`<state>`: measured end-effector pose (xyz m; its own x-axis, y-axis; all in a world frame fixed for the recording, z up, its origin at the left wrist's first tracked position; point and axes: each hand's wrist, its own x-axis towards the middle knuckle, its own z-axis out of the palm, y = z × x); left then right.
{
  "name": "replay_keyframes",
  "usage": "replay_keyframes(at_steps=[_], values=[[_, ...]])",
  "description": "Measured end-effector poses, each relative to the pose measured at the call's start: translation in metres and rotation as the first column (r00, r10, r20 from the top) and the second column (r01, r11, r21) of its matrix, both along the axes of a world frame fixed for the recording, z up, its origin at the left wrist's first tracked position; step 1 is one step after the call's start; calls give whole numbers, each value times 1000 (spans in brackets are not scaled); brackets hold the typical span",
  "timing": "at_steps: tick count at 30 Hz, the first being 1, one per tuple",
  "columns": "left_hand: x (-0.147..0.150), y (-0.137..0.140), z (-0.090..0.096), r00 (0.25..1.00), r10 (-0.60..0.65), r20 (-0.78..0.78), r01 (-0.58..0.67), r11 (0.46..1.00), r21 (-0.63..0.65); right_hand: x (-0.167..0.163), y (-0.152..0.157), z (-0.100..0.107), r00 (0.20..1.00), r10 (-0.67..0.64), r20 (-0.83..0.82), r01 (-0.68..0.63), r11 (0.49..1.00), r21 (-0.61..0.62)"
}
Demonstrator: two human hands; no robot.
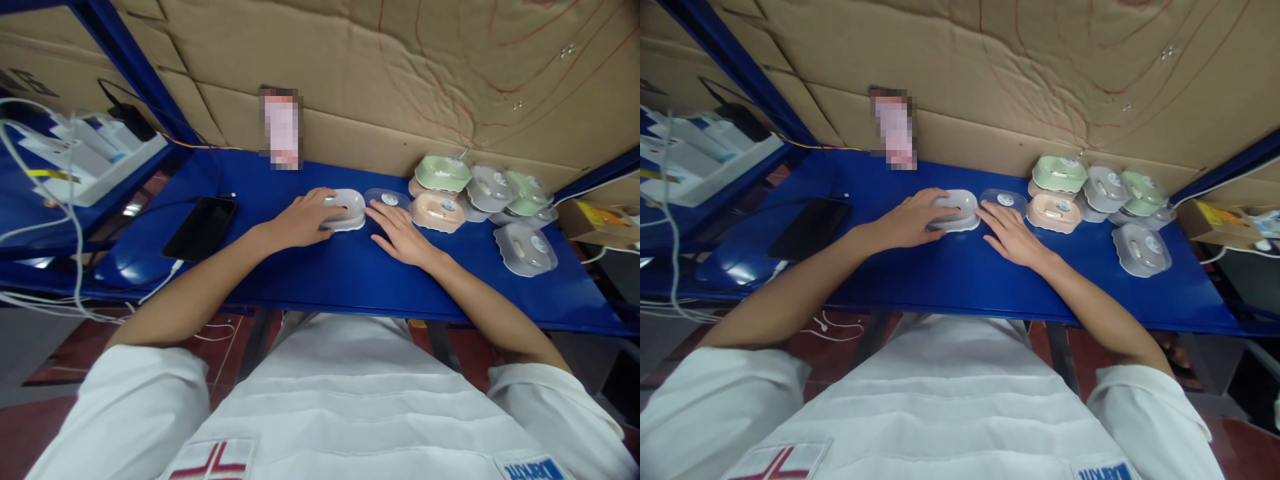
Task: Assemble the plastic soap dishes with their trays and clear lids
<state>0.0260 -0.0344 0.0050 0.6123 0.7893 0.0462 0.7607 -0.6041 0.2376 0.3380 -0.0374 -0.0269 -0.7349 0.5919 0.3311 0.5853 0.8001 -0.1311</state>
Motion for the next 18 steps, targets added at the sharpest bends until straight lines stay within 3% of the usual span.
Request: replay_keyframes(at_steps=[5,10,18], values=[[-6,3,-1,960,-234,153,243,969,-40,-2,-4,3,999,52,-13,-53,998,-26],[-5,7,-6,945,-206,253,216,976,-10,0,-5,6,996,-23,-92,15,996,-90],[-4,10,-10,971,-223,89,221,975,31,-2,-2,0,999,49,-4,-50,998,-50]])
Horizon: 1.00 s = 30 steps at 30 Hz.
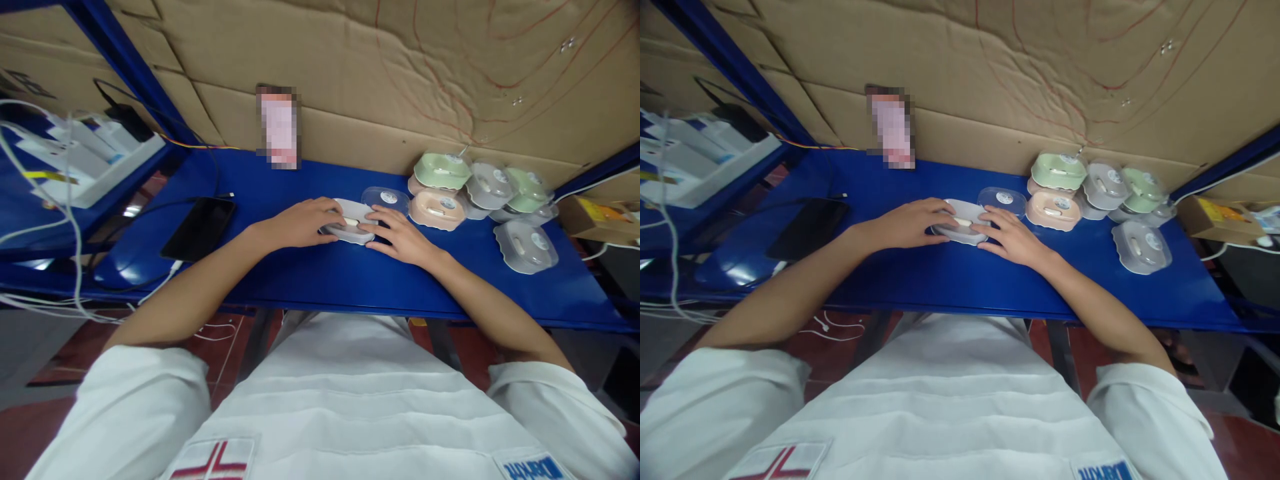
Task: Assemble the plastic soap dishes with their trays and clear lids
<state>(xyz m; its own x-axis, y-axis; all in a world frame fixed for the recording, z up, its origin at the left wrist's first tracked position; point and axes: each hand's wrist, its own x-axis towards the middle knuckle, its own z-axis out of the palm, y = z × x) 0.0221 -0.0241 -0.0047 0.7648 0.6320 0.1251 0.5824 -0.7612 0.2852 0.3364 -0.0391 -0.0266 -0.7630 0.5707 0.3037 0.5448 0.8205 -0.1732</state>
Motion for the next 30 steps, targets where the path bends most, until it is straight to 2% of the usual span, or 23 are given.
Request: replay_keyframes(at_steps=[4,9,12,14,19,25,27,30], values=[[-1,-3,4,1000,14,4,-14,999,-40,5,6,-3,999,0,32,-1,1000,27],[-24,13,10,997,16,74,-1,981,-196,19,19,-7,979,-197,50,196,980,30],[-39,27,12,998,25,58,-9,965,-261,22,20,-8,980,-191,65,189,982,25],[-43,33,11,997,49,60,-33,970,-242,21,19,-8,981,-184,57,183,983,27],[-38,36,6,982,129,135,-109,983,-148,22,20,-11,952,-308,3,308,952,1],[-31,34,1,975,146,166,-121,981,-151,18,18,-6,921,-353,-167,362,932,25],[-23,29,-4,971,137,196,-106,981,-162,13,12,-2,917,-325,-229,340,940,27],[-5,16,-13,955,110,276,-70,986,-149,3,1,3,966,-186,-181,192,981,13]])
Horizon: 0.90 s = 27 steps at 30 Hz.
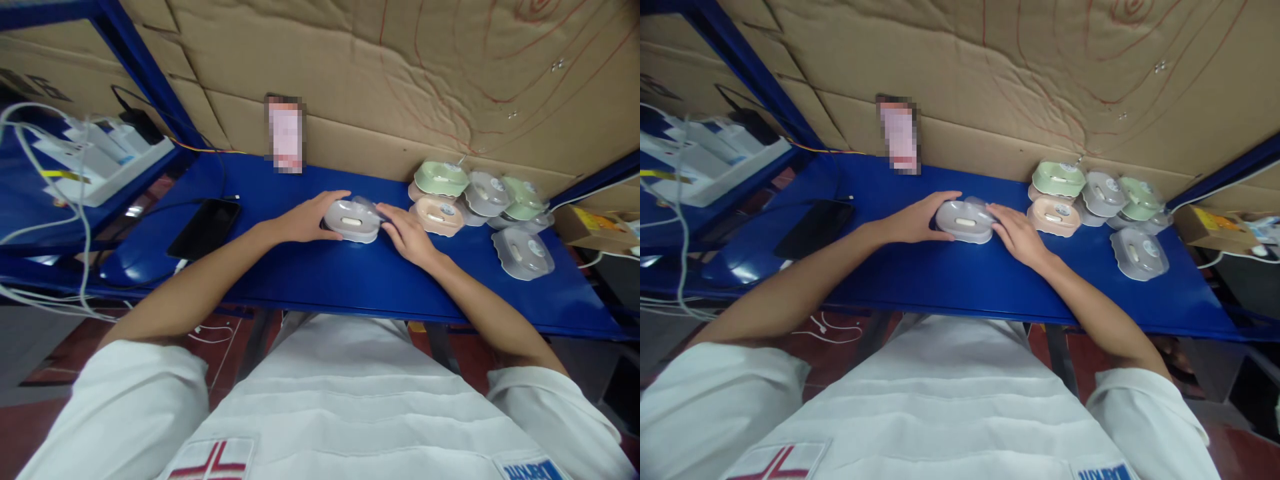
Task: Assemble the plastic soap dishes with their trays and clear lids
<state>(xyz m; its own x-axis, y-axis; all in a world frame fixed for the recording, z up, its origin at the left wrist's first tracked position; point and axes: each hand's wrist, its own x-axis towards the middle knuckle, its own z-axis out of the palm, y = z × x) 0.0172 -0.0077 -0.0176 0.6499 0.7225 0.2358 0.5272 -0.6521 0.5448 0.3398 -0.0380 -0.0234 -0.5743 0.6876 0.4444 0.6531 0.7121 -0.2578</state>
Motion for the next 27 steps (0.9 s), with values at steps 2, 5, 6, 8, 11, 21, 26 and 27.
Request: replay_keyframes(at_steps=[2,5,6,8,11,21,26,27], values=[[10,-7,-6,999,-27,47,26,999,22,-7,-6,1,992,94,80,-92,995,-22],[16,-12,-10,997,-43,60,42,999,11,-14,-11,0,974,140,181,-139,990,-18],[16,-11,-11,998,-42,55,41,999,4,-15,-11,-1,968,146,204,-146,989,-18],[13,-9,-9,998,-38,47,38,999,-6,-15,-11,-2,958,166,234,-164,986,-30],[10,-7,-6,998,-52,36,52,998,-17,-14,-12,0,943,207,261,-206,978,-31],[9,-10,1,996,-92,4,92,995,-32,-20,-16,6,925,187,330,-196,981,-5],[8,-10,2,993,-104,-50,101,994,-49,-20,-18,5,913,184,363,-209,977,30],[8,-10,1,993,-107,-56,104,993,-56,-20,-20,5,908,194,371,-226,973,45]])
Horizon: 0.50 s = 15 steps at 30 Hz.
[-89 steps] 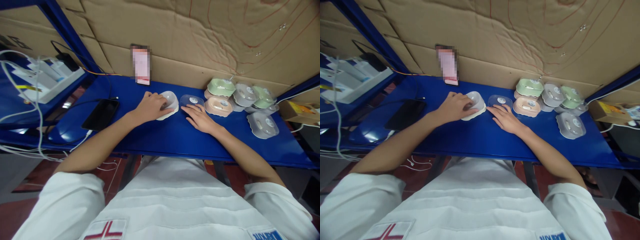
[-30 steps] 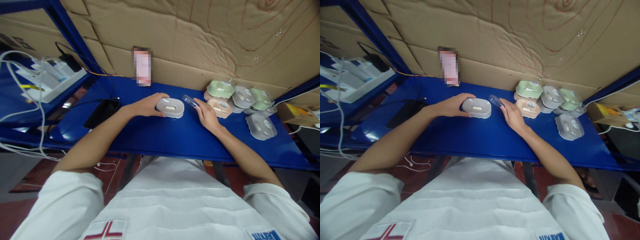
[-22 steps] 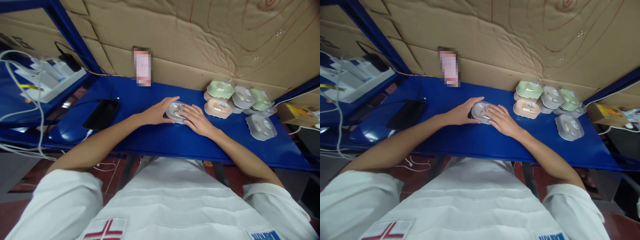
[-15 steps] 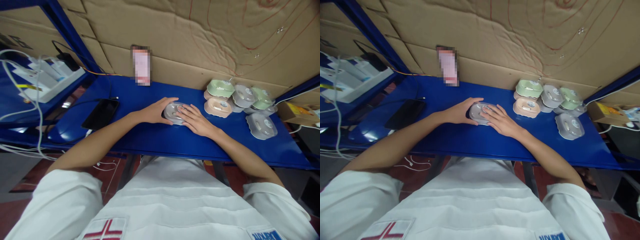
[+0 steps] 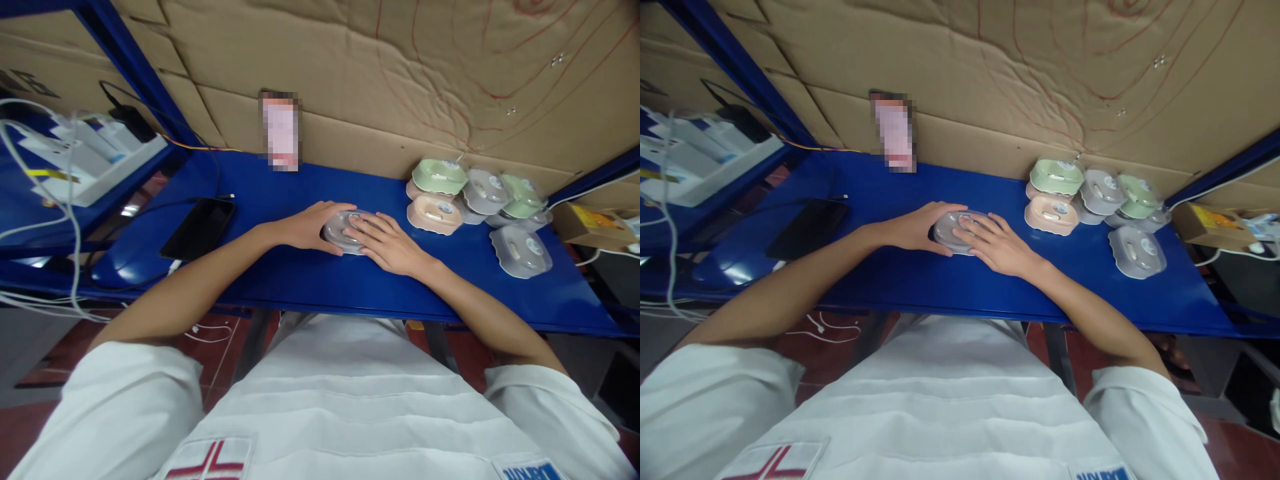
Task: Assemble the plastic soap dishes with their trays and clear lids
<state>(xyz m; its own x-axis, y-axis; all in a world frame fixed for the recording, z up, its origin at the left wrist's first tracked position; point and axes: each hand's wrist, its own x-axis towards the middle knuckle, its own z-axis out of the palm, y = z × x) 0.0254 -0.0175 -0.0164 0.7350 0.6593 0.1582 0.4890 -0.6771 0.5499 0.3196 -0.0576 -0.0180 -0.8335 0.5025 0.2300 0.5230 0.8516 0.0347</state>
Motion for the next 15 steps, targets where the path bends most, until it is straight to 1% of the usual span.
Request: replay_keyframes(at_steps=[4,6,12,15], values=[[1,0,-3,1000,-24,0,24,1000,-17,-2,-4,-1,997,77,8,-78,994,79],[1,-1,-3,1000,-27,-8,27,1000,-15,-3,-3,-2,996,93,-7,-92,991,92],[0,-1,0,999,-25,-32,24,999,-28,-1,3,-6,993,69,-99,-68,998,9],[0,0,0,999,-33,-19,33,999,-1,0,4,-9,989,43,-145,-49,998,-42]])
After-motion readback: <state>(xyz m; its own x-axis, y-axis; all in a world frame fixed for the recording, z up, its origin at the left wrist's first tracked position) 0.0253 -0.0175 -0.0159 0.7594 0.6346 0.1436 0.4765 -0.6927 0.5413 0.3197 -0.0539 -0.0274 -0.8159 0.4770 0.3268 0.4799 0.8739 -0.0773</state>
